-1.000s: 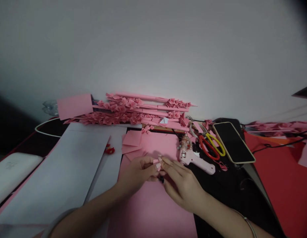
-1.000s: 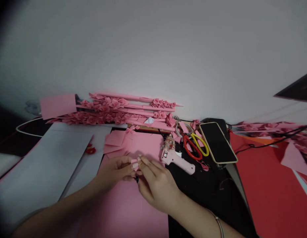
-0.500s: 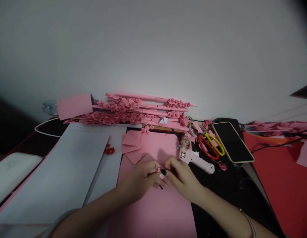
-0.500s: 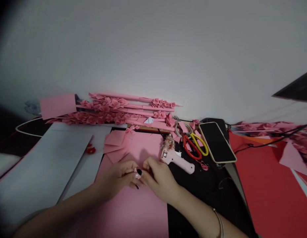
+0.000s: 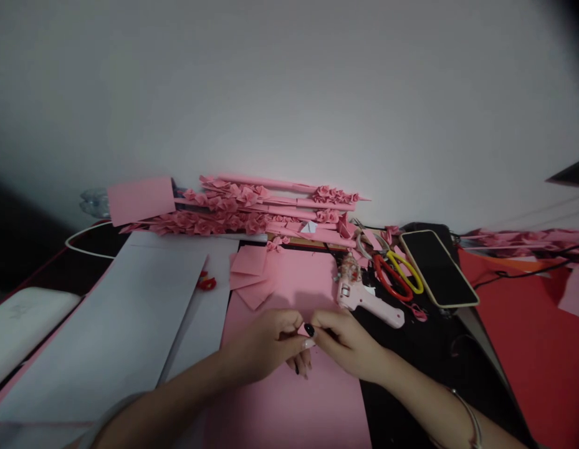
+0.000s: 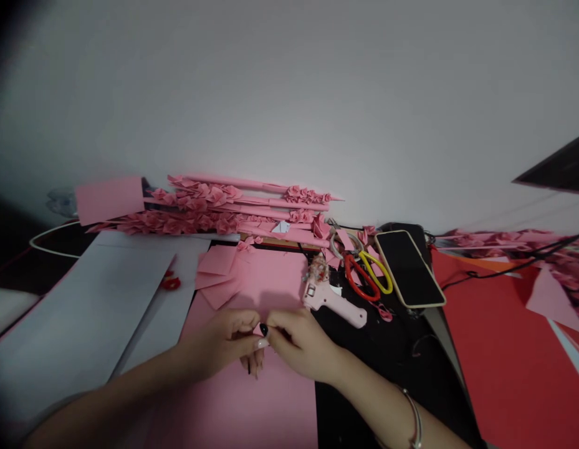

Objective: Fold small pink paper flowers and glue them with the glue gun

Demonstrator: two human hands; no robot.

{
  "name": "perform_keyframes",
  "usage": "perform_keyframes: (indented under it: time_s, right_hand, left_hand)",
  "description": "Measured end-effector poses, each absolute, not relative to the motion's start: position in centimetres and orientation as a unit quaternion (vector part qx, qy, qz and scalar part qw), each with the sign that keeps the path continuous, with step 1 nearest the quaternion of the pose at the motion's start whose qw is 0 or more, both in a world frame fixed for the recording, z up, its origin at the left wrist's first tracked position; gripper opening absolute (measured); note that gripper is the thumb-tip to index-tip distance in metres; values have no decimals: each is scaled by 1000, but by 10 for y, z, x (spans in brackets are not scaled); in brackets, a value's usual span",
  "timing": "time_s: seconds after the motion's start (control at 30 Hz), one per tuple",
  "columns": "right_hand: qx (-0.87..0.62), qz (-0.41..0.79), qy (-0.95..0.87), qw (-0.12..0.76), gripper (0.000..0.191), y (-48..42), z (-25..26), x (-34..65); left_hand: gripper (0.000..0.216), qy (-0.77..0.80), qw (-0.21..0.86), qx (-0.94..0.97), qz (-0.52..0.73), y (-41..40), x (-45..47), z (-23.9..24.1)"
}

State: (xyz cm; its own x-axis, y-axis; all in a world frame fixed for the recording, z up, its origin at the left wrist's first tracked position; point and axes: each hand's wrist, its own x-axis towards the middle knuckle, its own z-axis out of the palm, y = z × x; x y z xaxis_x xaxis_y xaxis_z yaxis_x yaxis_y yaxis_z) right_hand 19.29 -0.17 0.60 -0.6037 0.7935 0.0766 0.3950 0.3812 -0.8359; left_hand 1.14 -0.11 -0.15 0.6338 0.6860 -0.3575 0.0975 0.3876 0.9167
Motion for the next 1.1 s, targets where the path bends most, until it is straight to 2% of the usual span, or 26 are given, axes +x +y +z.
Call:
perform_keyframes:
  time_s: [0.1, 0.27, 0.47, 0.7, 0.8, 0.9, 1.1]
  right_hand:
    - [-386, 436, -772, 255, 34, -4, 5, 192]
    - [-406, 412, -755, 310, 39, -5, 3, 191]
    - [-389, 396, -743, 375, 16, -2, 6, 189]
    - [-374, 459, -675, 439, 10, -3, -2, 183]
    - [-385, 451, -669, 448, 11, -5, -2, 181]
    - [-375, 392, -715, 440, 10, -7, 2, 184]
    - [-315, 283, -817, 391, 26, -7, 9, 193]
  left_hand:
    - [16, 376, 753, 501, 201, 2, 10, -1]
    - [19, 378, 768, 473, 206, 5, 8, 1]
    - [21, 399, 761, 472, 197, 5, 8, 2]
    - [19, 421, 755, 463, 195, 2, 10, 4]
    - [19, 419, 759, 456, 201, 1, 10, 4]
    - [19, 408, 769, 449, 200, 3, 9, 2]
    - [21, 386, 801, 422, 176, 11, 3, -1]
